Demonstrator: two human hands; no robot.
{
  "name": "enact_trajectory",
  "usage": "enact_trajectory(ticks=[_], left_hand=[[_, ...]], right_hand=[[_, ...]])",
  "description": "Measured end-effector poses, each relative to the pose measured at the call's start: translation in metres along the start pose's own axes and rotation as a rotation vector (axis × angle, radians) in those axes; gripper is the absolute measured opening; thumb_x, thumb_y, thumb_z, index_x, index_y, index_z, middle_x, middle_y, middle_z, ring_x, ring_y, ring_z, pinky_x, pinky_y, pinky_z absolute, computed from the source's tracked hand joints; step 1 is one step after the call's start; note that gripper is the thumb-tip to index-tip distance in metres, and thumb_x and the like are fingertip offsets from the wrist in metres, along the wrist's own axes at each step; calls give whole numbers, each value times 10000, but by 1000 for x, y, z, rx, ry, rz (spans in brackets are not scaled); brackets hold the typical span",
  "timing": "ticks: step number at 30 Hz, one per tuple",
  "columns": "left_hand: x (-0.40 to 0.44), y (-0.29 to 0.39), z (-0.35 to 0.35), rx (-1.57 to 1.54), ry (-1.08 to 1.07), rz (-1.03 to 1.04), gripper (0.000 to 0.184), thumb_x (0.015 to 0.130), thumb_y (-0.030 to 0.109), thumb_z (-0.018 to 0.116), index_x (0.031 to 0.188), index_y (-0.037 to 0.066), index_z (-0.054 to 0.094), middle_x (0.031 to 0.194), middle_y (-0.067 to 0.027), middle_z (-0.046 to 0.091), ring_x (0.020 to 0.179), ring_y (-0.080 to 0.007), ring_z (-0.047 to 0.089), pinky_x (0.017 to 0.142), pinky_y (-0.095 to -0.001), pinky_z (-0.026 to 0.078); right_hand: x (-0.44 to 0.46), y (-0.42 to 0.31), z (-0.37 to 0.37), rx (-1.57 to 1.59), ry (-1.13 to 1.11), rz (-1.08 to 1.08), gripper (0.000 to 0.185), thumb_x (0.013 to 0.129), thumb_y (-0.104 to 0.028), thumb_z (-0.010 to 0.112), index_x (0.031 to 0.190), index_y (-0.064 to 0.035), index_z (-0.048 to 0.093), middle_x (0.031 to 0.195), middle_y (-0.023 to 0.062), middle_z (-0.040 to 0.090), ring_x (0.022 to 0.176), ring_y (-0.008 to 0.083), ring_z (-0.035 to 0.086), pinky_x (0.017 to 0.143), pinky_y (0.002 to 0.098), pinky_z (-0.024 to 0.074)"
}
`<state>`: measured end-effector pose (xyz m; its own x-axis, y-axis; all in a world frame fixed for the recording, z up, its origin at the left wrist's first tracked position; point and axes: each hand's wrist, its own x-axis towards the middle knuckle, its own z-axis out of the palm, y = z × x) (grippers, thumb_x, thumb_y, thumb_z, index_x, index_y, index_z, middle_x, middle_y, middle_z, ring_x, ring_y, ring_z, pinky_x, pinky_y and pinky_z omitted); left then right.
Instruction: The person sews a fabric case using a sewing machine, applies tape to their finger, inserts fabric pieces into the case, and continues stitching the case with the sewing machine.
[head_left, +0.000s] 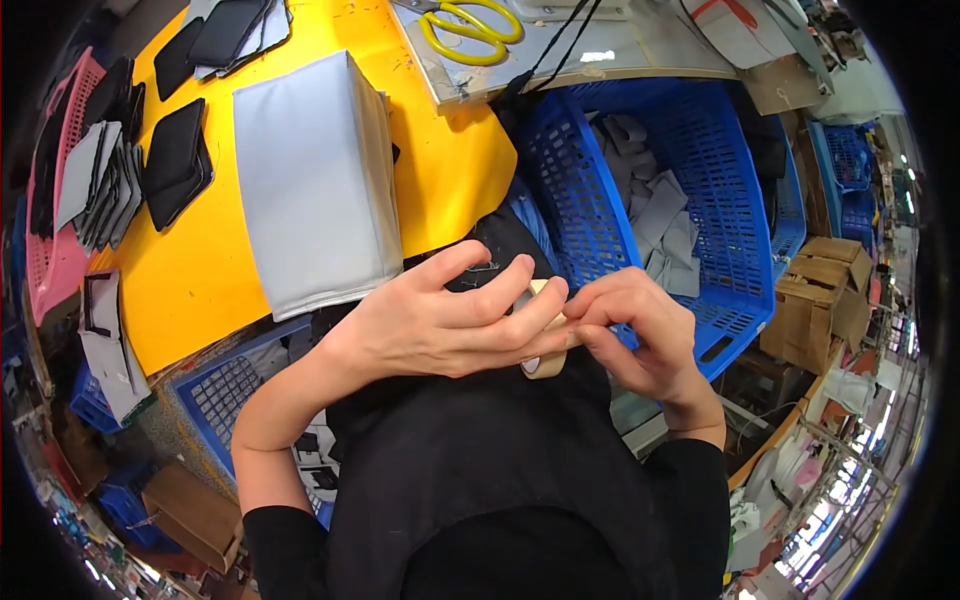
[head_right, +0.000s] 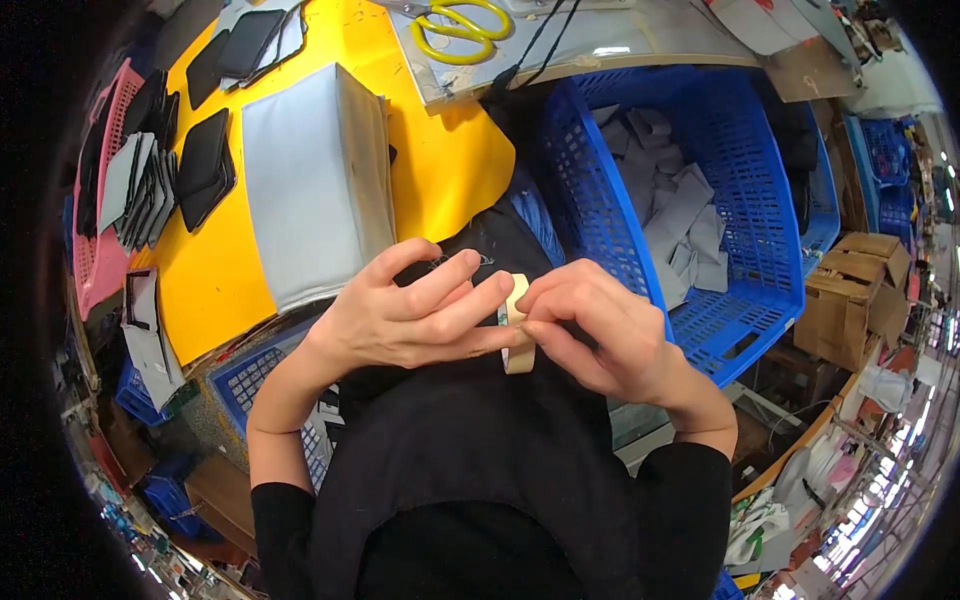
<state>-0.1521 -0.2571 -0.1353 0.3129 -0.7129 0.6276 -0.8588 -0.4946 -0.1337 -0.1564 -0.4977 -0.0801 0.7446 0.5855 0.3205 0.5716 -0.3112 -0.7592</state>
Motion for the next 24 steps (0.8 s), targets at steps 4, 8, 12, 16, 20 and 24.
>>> enact_trajectory(ticks=[4,8,12,16,20,24], left_hand=[[0,-1,4,-55,-11,-52,477,928,262,575,1397,310,506,1315,45,507,1149,-142,525,915,-322,438],[-3,-3,4,-61,0,-51,481,922,283,584,1397,292,506,1323,41,506,1157,-136,528,913,-320,441],[-5,-2,5,-98,19,-77,462,922,259,576,1381,250,518,1332,55,503,1162,-134,521,901,-316,448],[-10,1,10,6,88,-25,377,925,220,551,1300,206,583,1327,79,507,1155,-126,514,883,-312,453],[-13,4,7,-66,40,-6,325,881,120,586,1196,176,643,1325,98,508,1148,-132,505,866,-311,458],[-18,4,8,-58,-6,44,369,816,34,644,1156,173,669,1323,98,511,1136,-147,503,852,-315,464]], right_hand=[[2,-2,1,48,-5,-33,130,820,66,695,916,31,613,916,151,669,800,260,660,665,312,531],[1,-2,4,58,33,44,107,830,18,698,875,-25,612,915,128,695,831,231,656,742,308,525],[2,0,7,50,53,26,84,854,15,678,885,-20,607,869,117,684,792,192,655,691,281,523],[5,-9,3,328,-42,390,68,884,42,639,914,15,585,861,96,635,729,153,646,621,245,525],[11,2,0,778,-201,766,58,931,-4,604,942,9,548,868,60,604,707,95,625,596,210,515],[9,15,12,936,-154,755,122,958,-54,588,1031,18,523,950,80,608,711,102,634,591,215,532]])
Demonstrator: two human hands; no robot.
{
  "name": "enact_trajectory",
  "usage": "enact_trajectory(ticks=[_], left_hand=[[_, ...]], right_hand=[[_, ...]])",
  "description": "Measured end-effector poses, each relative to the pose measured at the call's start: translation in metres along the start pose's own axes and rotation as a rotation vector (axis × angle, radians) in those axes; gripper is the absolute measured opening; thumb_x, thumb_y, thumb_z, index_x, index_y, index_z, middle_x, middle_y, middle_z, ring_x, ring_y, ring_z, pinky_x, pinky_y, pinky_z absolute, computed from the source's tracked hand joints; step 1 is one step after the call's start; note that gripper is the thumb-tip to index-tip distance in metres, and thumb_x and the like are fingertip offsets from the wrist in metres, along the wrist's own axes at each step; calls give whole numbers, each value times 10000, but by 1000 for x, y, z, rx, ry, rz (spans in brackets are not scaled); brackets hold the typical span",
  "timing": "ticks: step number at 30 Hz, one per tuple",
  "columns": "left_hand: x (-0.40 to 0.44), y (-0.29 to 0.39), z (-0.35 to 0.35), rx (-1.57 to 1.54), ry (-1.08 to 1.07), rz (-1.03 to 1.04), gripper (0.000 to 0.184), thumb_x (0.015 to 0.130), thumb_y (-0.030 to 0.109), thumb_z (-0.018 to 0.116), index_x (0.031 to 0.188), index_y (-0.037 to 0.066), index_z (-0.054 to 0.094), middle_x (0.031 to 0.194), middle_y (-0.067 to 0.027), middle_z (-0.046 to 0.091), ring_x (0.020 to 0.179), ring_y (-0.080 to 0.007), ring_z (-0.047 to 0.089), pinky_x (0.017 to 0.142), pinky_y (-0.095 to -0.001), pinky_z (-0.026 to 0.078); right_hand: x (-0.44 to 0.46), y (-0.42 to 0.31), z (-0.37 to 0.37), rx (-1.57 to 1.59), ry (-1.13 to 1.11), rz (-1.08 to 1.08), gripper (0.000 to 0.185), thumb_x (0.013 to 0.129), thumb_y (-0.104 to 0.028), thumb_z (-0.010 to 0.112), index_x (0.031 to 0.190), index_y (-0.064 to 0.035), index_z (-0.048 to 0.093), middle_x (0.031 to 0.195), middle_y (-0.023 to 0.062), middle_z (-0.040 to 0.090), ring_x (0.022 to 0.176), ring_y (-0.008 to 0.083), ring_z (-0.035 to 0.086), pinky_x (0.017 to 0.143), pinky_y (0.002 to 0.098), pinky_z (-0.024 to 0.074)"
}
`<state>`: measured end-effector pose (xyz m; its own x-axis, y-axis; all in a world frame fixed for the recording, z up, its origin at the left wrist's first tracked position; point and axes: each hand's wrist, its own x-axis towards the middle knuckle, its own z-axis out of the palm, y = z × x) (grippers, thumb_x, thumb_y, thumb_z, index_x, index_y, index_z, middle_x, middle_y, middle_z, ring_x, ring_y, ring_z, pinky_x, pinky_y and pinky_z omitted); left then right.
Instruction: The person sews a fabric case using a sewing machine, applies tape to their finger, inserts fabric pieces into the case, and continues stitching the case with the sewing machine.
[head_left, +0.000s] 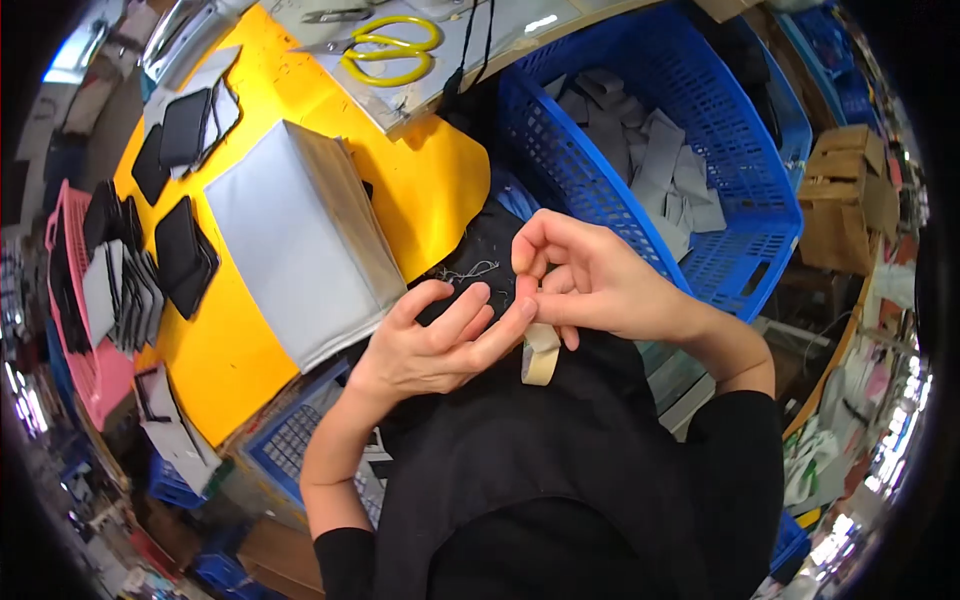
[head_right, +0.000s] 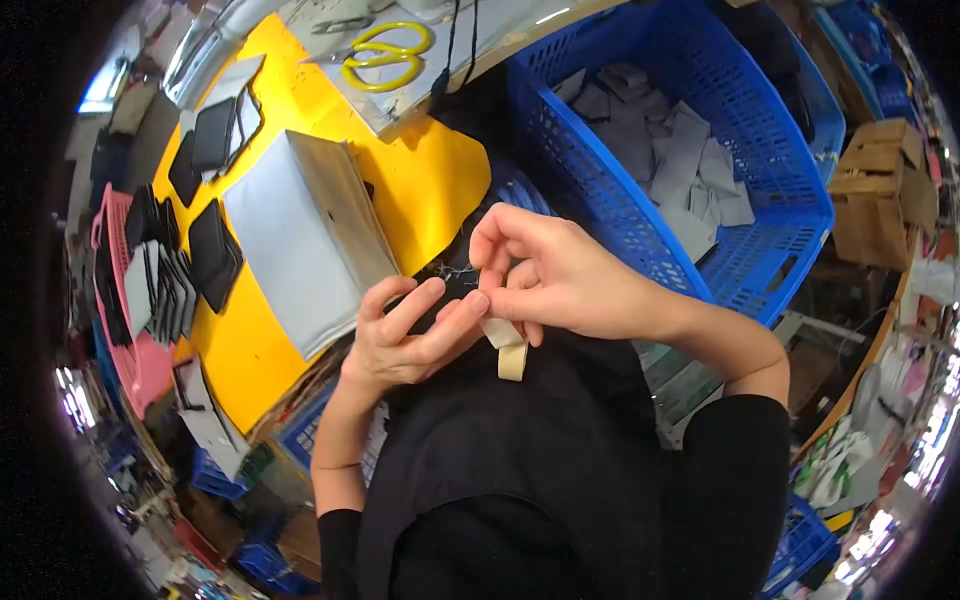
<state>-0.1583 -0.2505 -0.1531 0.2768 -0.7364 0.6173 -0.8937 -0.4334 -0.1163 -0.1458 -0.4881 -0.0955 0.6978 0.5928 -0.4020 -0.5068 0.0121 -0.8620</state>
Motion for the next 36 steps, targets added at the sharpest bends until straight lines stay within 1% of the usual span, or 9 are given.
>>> enact_trajectory(ticks=[5,8,12,15,19,23,25,32,36], left_hand=[[-9,7,5,-72,0,-70,435,762,-11,687,1154,176,678,1321,95,513,1132,-162,501,841,-329,471],[-9,9,5,-94,56,-113,374,770,31,701,1115,175,700,1309,89,520,1100,-169,518,830,-336,474],[-12,9,6,-78,77,-114,311,761,60,722,1055,161,718,1290,85,542,1065,-181,539,818,-341,476],[-10,7,5,-72,79,-114,274,768,64,720,1030,147,723,1265,58,575,1051,-187,548,803,-332,476],[-7,3,1,-94,86,-142,218,784,78,718,995,131,727,1237,15,617,1051,-191,551,790,-317,475],[-5,1,3,-74,78,-189,180,798,101,715,976,124,730,1233,-19,634,1058,-192,549,781,-303,471],[-4,1,3,-57,70,-204,171,803,109,714,972,123,730,1235,-28,637,1060,-193,548,778,-298,469],[-5,3,5,32,110,-206,212,790,103,722,995,154,737,1241,27,632,1095,-184,517,774,-318,451],[-11,-7,1,194,38,-157,236,792,64,704,1002,166,739,1236,44,633,1104,-183,508,790,-331,438]], right_hand=[[7,20,2,104,-24,-110,141,978,-63,559,1084,8,500,943,81,615,747,114,639,617,231,545],[6,24,5,200,-11,-142,140,985,-64,546,1093,12,501,966,87,625,770,119,641,649,242,551],[0,27,5,193,102,-237,179,949,-44,592,1106,17,532,1016,108,636,844,136,634,680,254,541],[0,31,-1,-483,143,-643,285,867,-73,695,1111,14,576,1078,129,633,918,199,623,744,307,527],[10,37,-3,-671,181,-796,387,769,-116,776,1101,-5,610,1115,136,622,996,264,597,840,359,492],[19,42,0,-660,208,-796,405,741,-146,793,1086,-18,626,1128,126,623,1022,295,587,935,388,440],[23,43,2,-659,227,-815,372,739,-141,791,1055,-23,636,1123,122,625,1023,288,585,937,384,435],[31,46,5,-608,231,-906,192,745,-113,772,877,-41,653,1058,92,634,1000,258,584,908,372,433],[18,40,8,-525,207,-779,141,756,-89,747,806,-53,621,993,81,633,967,246,584,888,367,433]])
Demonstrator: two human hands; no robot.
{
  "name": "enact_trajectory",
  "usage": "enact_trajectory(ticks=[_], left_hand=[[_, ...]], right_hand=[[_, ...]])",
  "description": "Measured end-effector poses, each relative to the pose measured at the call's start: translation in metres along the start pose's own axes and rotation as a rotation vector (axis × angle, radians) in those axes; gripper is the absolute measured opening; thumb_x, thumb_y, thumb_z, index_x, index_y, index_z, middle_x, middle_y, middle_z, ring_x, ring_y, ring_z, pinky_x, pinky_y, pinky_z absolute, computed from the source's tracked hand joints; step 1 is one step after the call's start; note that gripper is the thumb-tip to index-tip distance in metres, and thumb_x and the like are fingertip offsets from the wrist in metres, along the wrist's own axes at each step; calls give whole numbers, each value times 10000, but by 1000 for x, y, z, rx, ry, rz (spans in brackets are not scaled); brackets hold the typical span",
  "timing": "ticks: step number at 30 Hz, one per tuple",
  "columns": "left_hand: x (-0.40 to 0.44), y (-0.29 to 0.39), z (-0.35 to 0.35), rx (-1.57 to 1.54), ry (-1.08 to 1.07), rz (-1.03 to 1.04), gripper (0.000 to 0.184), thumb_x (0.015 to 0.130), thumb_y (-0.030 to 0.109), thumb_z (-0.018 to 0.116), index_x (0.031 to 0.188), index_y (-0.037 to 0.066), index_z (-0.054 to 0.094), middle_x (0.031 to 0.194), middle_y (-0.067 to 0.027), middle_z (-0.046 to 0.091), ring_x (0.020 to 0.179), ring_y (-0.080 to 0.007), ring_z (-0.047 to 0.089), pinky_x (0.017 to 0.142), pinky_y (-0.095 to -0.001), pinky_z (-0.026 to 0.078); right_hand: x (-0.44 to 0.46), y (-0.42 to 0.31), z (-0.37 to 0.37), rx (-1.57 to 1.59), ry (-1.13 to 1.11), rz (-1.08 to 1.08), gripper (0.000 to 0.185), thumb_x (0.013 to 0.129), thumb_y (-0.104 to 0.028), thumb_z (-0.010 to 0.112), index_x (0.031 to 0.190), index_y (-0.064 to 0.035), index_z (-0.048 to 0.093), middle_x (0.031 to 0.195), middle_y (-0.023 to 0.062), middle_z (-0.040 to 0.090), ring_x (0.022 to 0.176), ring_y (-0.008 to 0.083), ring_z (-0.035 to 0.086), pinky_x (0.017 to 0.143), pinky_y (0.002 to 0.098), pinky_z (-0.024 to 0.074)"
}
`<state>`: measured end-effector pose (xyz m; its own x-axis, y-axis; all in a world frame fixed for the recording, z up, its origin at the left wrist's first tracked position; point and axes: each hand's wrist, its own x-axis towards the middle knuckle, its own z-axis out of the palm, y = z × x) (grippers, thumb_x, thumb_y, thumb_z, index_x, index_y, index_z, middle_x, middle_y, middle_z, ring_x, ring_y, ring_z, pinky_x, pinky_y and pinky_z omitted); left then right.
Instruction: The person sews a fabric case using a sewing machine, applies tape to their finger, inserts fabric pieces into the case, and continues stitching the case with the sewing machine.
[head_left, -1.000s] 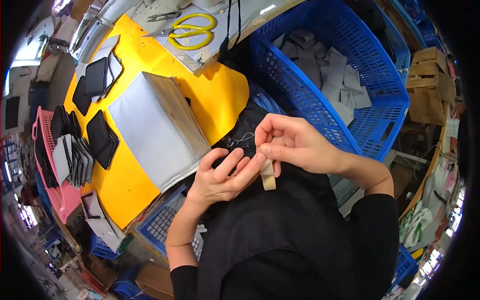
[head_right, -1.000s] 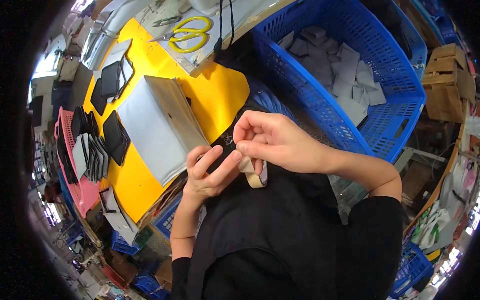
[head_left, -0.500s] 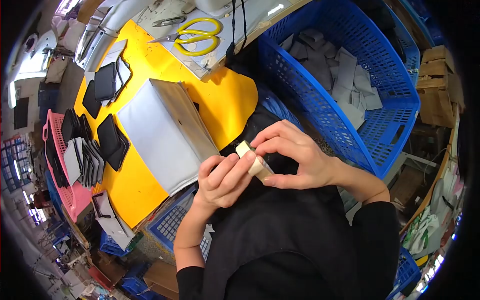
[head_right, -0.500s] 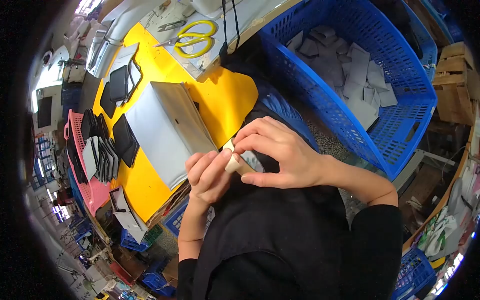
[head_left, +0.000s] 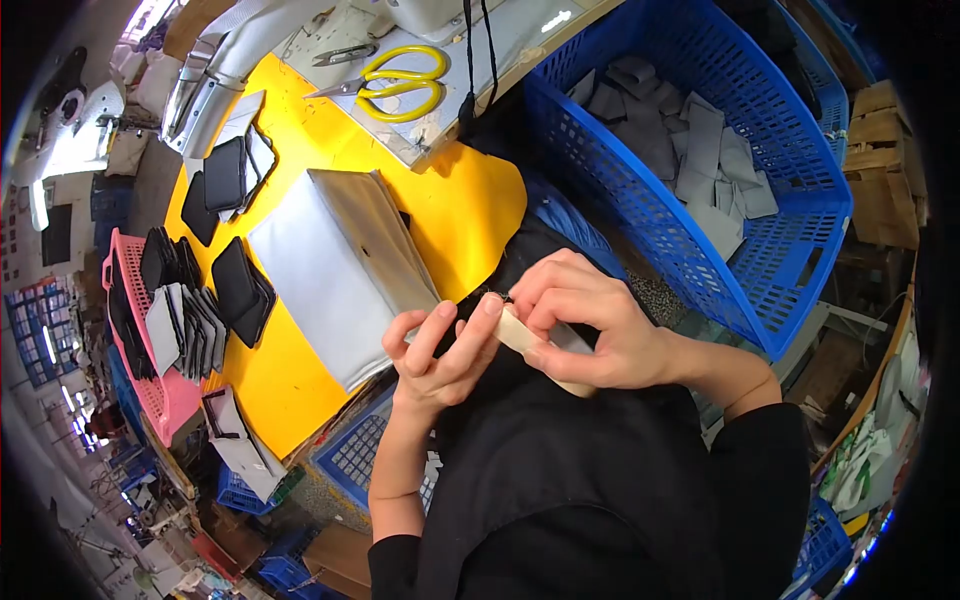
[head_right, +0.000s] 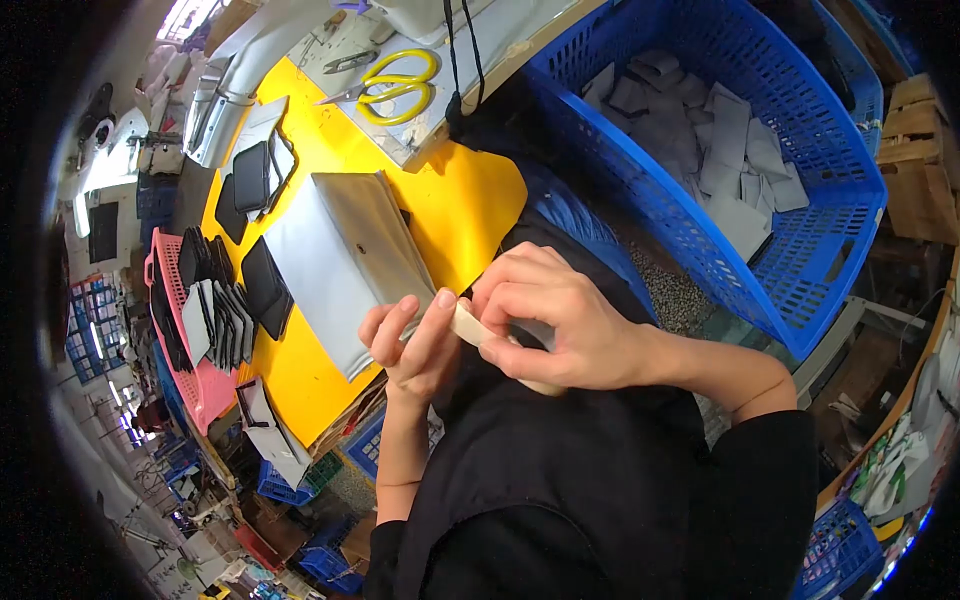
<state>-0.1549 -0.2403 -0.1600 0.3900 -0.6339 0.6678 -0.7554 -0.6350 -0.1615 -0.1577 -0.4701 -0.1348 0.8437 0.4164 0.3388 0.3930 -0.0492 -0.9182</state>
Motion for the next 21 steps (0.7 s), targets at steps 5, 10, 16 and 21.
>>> enact_trajectory(ticks=[5,10,16,21], left_hand=[[4,1,2,-7,-3,18,282,765,18,682,1008,149,740,1242,38,631,1098,-203,512,797,-340,431],[4,14,-3,-449,-47,-266,346,729,-30,645,1042,91,731,1251,-2,624,1101,-244,512,846,-367,443],[9,19,-19,-1085,-205,-609,411,747,-7,633,1154,18,680,1251,-97,599,1115,-275,513,968,-394,421],[8,27,-20,-1597,-58,-885,372,816,71,642,1178,-14,658,1273,-130,555,1155,-269,503,1031,-393,379]], right_hand=[[1,-15,-6,-83,-17,78,139,761,-73,732,775,-73,594,917,59,625,909,228,586,836,349,426],[-1,-15,-4,-197,1,77,162,759,-81,745,773,-88,584,882,36,622,849,210,593,793,340,416],[1,-8,3,-227,55,18,195,744,-100,772,784,-93,581,867,26,627,806,206,602,788,344,415],[1,1,9,-384,192,-111,253,702,-143,815,780,-96,579,838,25,627,773,209,605,757,344,424]])
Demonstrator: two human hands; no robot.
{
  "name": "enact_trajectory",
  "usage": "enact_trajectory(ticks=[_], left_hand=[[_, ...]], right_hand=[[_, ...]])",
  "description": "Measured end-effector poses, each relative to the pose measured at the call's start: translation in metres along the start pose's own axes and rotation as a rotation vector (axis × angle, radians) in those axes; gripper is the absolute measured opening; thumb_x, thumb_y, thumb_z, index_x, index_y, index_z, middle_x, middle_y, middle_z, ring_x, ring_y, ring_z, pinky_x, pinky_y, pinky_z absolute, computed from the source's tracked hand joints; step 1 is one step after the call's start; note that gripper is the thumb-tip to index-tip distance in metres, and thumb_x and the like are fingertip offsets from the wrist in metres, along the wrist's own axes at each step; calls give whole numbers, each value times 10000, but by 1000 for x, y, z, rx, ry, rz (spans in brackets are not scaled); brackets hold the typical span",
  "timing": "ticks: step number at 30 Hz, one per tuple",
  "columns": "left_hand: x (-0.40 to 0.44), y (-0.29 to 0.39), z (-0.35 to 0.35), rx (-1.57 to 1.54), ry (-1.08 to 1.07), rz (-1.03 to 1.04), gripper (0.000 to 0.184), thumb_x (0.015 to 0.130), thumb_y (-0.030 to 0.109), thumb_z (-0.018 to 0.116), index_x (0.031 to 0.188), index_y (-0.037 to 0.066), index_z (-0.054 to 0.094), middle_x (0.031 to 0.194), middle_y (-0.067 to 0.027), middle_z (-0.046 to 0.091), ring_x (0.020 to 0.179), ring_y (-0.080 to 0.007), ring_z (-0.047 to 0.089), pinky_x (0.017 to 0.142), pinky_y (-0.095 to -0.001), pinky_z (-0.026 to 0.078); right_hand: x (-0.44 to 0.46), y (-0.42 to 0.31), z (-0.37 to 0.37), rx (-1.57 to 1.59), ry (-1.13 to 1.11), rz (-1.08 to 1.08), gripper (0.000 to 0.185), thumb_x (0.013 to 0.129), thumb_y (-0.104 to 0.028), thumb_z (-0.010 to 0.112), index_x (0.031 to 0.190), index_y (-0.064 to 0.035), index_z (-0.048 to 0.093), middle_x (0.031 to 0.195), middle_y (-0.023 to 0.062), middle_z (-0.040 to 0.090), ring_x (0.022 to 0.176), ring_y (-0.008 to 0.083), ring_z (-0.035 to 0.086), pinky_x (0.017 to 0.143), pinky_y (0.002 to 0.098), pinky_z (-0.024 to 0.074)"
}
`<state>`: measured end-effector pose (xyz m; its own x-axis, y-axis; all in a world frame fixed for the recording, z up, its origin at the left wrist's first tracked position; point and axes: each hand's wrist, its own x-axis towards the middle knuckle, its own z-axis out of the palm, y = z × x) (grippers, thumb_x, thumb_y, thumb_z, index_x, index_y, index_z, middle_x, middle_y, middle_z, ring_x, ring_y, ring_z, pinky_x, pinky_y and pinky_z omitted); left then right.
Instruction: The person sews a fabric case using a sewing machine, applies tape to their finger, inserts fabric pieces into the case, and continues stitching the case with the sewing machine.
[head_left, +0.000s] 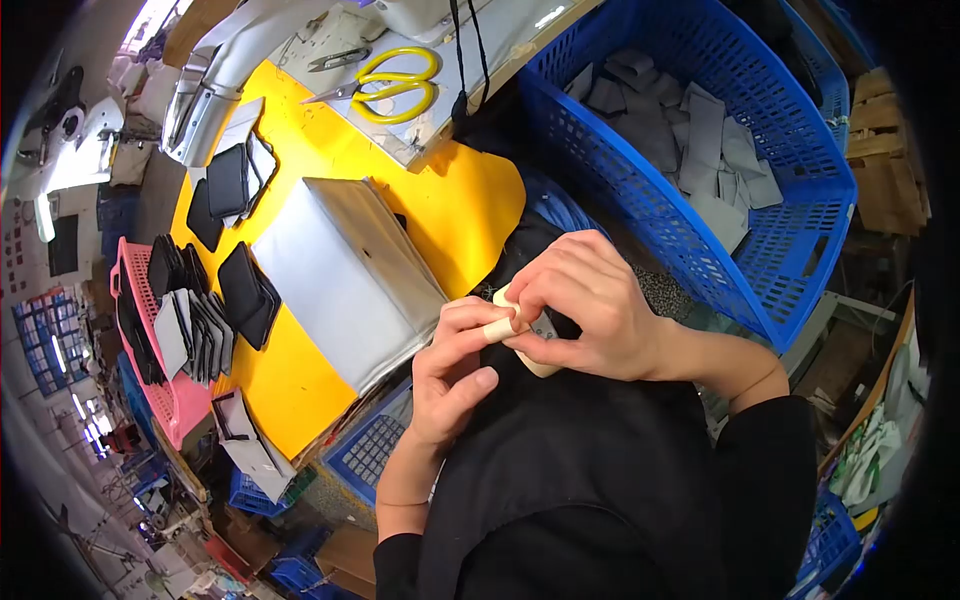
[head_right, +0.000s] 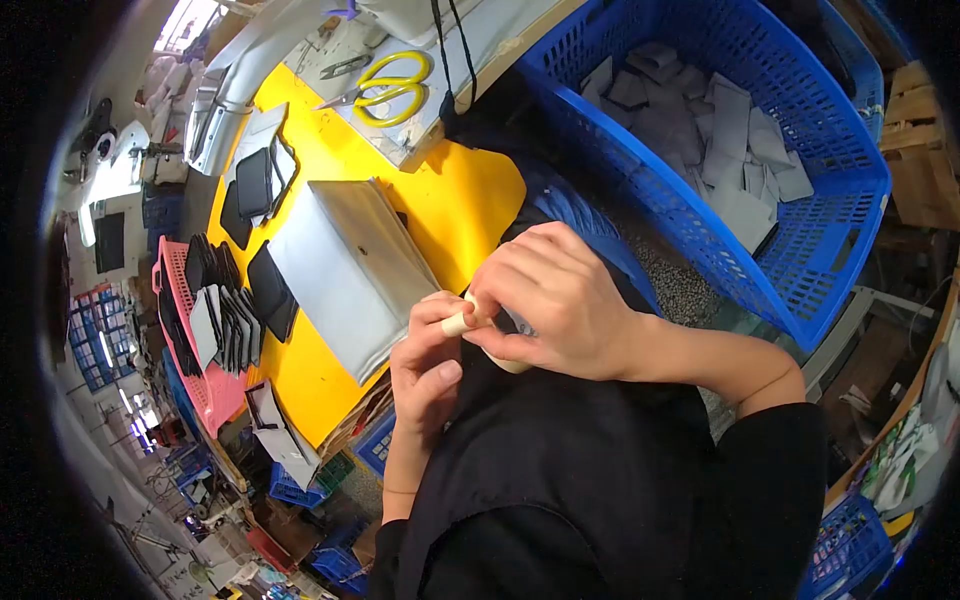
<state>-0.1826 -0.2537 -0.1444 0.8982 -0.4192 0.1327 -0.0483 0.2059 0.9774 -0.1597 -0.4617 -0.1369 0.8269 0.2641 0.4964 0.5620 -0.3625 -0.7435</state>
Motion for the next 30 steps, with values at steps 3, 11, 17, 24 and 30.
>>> enact_trajectory(ticks=[3,11,17,24,30], left_hand=[[-3,2,3,-226,56,-116,327,891,172,638,1144,-34,660,1322,-131,497,1212,-255,470,1076,-403,339],[-2,-5,10,-432,209,-264,235,927,222,637,1001,5,692,1405,-123,416,1283,-256,424,1096,-425,332],[4,1,8,-400,232,-241,184,916,208,648,939,33,701,1447,-128,384,1323,-273,392,1111,-427,315],[8,-1,6,-276,217,-175,134,910,181,646,950,54,665,1443,-115,389,1282,-254,424,1064,-385,372],[2,10,7,-355,286,-334,138,914,155,623,956,23,634,1181,-125,554,987,-194,533,880,-295,418]], right_hand=[[-2,0,2,-44,65,18,284,679,-169,835,776,-99,577,833,26,633,764,211,610,730,340,434],[-16,-3,5,101,-265,296,356,761,-347,803,860,-68,606,835,43,616,748,238,614,735,334,480],[-13,-13,21,385,-158,417,366,776,-351,785,877,-36,629,864,94,626,791,275,622,727,364,498],[-20,0,40,202,6,293,246,734,-208,779,876,-50,655,859,87,613,782,273,607,680,358,503],[-13,16,32,-241,198,-93,200,689,-107,772,846,-67,654,845,69,611,748,265,598,649,347,500]])
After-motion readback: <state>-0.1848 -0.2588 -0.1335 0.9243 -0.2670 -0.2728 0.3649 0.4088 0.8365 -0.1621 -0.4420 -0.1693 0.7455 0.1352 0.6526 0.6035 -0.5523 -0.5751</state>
